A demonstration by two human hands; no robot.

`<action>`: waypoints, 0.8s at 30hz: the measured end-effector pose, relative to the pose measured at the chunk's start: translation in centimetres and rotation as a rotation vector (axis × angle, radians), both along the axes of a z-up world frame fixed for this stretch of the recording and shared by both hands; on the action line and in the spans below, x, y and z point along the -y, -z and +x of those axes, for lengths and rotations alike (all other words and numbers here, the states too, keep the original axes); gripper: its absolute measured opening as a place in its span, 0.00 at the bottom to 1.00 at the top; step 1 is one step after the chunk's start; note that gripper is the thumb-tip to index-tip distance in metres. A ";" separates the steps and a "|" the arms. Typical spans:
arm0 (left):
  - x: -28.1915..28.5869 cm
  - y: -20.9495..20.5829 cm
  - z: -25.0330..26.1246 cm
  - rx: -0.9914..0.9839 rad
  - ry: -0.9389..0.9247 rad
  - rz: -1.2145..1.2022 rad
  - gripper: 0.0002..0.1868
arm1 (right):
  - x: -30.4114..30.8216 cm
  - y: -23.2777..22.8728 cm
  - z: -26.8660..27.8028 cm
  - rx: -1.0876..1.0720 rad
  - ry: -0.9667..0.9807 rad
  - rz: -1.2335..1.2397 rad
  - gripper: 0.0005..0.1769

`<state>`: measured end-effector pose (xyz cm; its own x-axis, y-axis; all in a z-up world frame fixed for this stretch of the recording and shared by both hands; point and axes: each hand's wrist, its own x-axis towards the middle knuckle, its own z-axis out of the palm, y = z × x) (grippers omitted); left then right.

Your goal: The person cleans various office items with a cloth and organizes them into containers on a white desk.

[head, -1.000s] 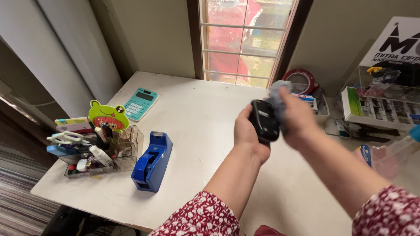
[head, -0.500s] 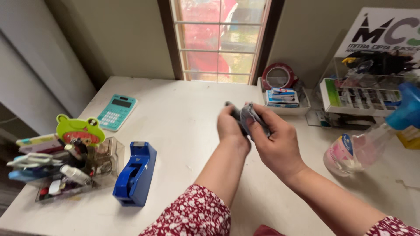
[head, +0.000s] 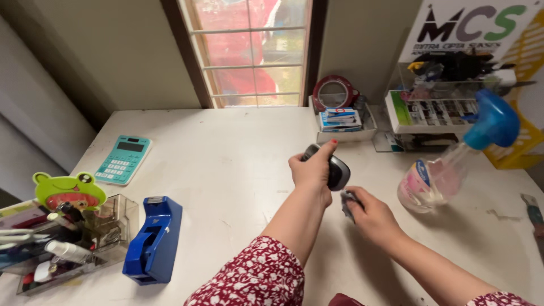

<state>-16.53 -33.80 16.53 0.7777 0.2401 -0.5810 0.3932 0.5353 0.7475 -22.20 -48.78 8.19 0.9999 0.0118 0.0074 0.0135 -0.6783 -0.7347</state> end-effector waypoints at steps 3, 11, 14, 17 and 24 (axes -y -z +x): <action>2.6 0.5 -0.1 -0.141 -0.051 0.050 0.46 | 1.7 -0.6 -0.1 0.215 -0.167 0.039 0.30; 11.1 -0.3 2.2 0.099 -0.081 -0.023 0.37 | 5.6 -12.4 0.0 0.334 -0.036 0.266 0.48; 13.2 -4.3 1.4 0.226 0.160 -0.181 0.31 | 9.4 -16.3 -0.9 0.397 0.017 0.203 0.44; 14.0 -6.5 1.1 0.528 0.384 -0.100 0.28 | 14.0 -18.3 -0.9 0.607 -0.096 0.261 0.39; 13.0 -0.6 5.7 0.550 0.275 0.376 0.23 | 26.2 -12.6 0.2 0.520 0.281 0.675 0.31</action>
